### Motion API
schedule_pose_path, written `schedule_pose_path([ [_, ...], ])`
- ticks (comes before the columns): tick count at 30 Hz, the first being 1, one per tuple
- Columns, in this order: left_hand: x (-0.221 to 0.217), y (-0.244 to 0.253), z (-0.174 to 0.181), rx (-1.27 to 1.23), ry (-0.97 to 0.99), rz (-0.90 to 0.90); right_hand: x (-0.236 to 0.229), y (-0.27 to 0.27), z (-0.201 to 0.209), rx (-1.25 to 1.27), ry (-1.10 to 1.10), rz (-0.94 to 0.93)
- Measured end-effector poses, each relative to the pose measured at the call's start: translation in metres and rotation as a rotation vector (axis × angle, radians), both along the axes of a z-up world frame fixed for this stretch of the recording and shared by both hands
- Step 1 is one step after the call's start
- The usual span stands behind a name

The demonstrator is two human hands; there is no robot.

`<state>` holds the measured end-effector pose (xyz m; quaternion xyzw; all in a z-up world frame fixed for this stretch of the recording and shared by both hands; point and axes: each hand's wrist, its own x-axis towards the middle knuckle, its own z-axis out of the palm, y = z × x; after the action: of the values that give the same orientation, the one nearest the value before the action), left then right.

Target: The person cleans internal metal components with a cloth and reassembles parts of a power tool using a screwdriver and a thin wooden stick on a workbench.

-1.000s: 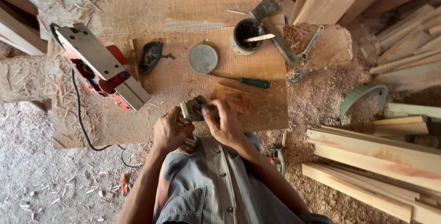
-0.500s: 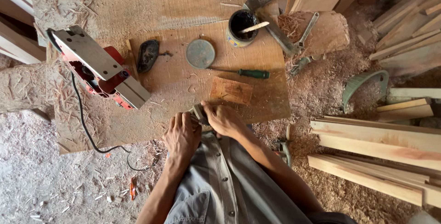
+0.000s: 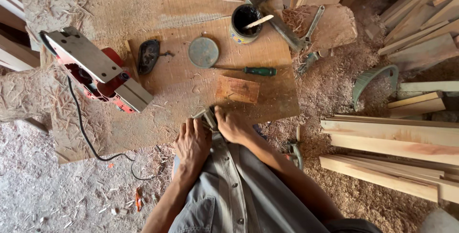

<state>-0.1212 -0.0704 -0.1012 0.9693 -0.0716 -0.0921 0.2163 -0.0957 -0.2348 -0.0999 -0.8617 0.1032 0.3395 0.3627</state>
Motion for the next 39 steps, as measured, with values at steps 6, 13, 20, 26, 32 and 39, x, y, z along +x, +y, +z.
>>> schedule_pose_path([
  [6,0.001,-0.003,0.004,-0.054,0.081,0.035,-0.016,-0.005,-0.021,-0.031,-0.198,0.107],
  [13,-0.001,-0.001,0.001,-0.020,0.080,0.024,-0.013,-0.004,-0.019,-0.135,-0.231,0.067],
  [20,0.003,-0.003,0.002,-0.016,0.068,0.018,-0.009,-0.005,-0.029,-0.142,-0.084,0.006],
  [26,0.009,-0.001,0.011,-0.104,0.176,0.059,-0.025,-0.014,-0.068,-0.071,-0.382,0.206],
  [32,0.012,0.000,0.018,-0.152,0.335,0.117,-0.041,-0.025,-0.093,-0.108,-0.704,0.409],
  [39,0.007,-0.001,0.018,-0.139,0.342,0.140,-0.040,-0.015,-0.079,-0.209,-0.665,0.431],
])
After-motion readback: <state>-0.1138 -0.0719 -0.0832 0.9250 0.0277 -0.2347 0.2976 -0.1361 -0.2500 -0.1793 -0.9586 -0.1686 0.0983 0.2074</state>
